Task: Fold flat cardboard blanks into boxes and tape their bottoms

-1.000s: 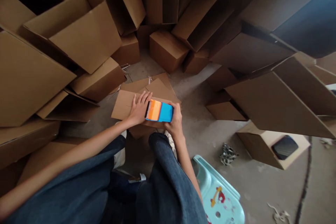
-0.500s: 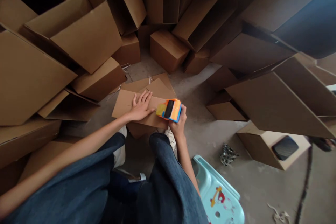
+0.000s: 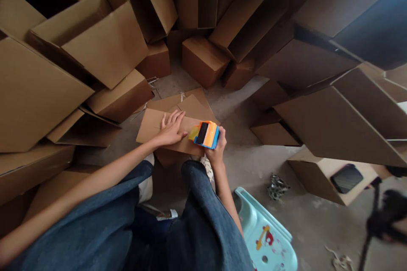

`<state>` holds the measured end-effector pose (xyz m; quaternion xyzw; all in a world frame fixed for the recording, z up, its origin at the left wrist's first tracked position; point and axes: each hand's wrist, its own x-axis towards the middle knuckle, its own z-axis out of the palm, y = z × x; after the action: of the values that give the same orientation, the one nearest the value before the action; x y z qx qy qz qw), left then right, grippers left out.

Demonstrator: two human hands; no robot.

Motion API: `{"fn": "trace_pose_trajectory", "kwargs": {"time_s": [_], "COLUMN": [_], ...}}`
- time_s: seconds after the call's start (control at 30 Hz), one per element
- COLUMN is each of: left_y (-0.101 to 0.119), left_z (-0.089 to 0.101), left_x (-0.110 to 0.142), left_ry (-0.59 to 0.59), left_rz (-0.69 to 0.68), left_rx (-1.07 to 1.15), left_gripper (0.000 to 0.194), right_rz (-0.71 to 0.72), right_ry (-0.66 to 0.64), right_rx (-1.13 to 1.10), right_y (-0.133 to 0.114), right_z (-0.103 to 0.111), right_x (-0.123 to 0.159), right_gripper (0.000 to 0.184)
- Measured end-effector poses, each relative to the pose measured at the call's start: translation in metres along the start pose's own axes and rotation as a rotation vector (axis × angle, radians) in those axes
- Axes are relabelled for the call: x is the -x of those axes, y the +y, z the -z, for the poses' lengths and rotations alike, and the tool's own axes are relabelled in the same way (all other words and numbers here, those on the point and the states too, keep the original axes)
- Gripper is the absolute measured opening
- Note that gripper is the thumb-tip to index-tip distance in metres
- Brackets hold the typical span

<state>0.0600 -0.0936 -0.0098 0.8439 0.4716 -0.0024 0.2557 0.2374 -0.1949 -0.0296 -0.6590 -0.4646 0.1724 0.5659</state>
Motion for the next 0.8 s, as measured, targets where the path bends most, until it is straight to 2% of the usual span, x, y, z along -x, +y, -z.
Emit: {"fn": "trace_pose_trajectory", "kwargs": {"time_s": [0.33,0.6,0.8], "left_y": [0.0013,-0.0010,0.0000], "left_z": [0.0000,0.0018,0.0038], "left_x": [0.0005,-0.0034,-0.0017], "left_ry": [0.026,-0.022,-0.035], "left_rz": [0.018,0.023,0.014], "left_rx": [0.071,0.061,0.063], "left_gripper": [0.077,0.078,0.079], "right_rz": [0.047,0.049,0.067], "right_ry": [-0.004,0.011,0.010], "right_rx": [0.010,0.008,0.025], "right_y": [0.0077,0.0047,0.0054], "right_z": [0.0007,-0.0005,-0.0007], "right_x": [0.0031,0.0016,0.0014], "right_gripper": [0.045,0.037,0.039]}}
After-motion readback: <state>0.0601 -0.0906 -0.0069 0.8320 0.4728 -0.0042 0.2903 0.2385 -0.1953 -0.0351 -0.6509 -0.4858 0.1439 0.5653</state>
